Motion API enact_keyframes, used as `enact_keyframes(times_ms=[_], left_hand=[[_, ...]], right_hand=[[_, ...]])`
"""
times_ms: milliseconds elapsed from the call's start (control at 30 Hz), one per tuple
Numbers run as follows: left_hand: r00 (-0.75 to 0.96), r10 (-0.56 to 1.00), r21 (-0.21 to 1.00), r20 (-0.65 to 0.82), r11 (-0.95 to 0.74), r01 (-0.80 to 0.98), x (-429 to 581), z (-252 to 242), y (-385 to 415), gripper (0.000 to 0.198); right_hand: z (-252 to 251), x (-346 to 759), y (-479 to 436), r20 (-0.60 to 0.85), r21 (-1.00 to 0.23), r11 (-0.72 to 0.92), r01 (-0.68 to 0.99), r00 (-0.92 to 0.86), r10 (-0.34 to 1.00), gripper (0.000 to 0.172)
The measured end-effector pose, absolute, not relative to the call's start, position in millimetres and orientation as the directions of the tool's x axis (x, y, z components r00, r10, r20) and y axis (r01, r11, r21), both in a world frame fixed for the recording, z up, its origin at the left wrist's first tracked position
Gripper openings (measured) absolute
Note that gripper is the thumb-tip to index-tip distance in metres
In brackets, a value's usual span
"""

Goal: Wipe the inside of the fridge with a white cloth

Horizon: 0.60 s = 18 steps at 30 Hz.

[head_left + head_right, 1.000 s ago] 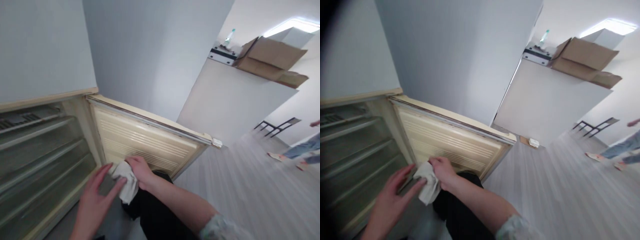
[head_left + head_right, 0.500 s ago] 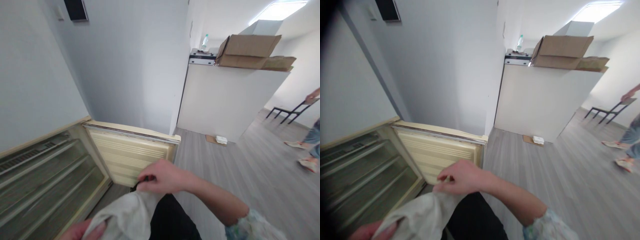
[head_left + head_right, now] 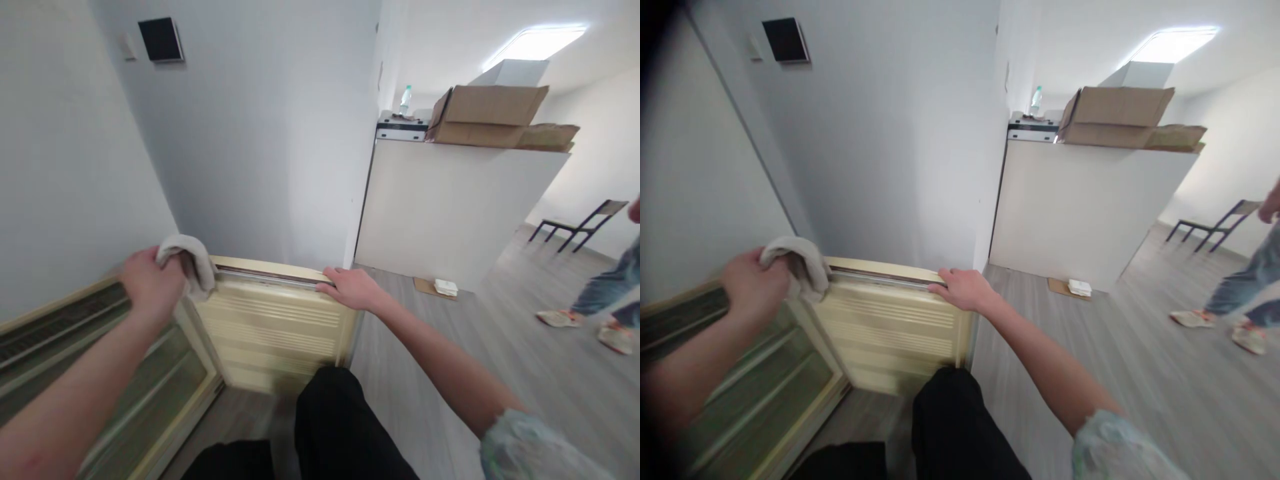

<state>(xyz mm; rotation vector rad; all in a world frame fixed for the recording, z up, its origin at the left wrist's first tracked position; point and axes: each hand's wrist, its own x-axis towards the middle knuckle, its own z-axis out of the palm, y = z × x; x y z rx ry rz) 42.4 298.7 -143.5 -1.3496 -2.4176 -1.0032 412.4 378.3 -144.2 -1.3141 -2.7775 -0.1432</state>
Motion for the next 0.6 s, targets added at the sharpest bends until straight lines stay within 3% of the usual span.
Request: enact_keyframes(times_ms=[133, 300, 467, 533, 600], left_hand=[[-0.447, 0.782, 0.291, 0.434, 0.347, 0.891, 59.1, -156.5, 346.7, 0.063], [-0.182, 0.889, 0.158, 0.42, 0.126, 0.979, 144.2, -165.2, 355.6, 0.056], [0.17, 0.878, 0.347, 0.447, -0.345, 0.872, 224.1, -168.1, 338.4, 0.052], [0.167, 0.905, 0.362, 0.39, -0.318, 0.876, 208.4, -168.4, 342.7, 0.045], [0.013, 0.937, 0.346, 0.348, -0.141, 0.928, 170.7, -169.3, 353.9, 0.049]], right_hand=[[-143.4, 413.1, 378.2, 0.104, 0.069, 0.619, 0.782, -0.623, 0.775, 0.062], [-146.9, 413.2, 376.1, 0.121, 0.068, 0.623, 0.779, -0.626, 0.77, 0.061], [-144.8, 417.6, 383.1, 0.12, 0.049, 0.65, 0.759, -0.65, 0.75, 0.044], [-141.9, 421.3, 388.6, 0.103, 0.034, 0.656, 0.754, -0.655, 0.748, 0.045], [-138.8, 425.5, 394.6, 0.078, 0.015, 0.657, 0.754, -0.656, 0.751, 0.051]])
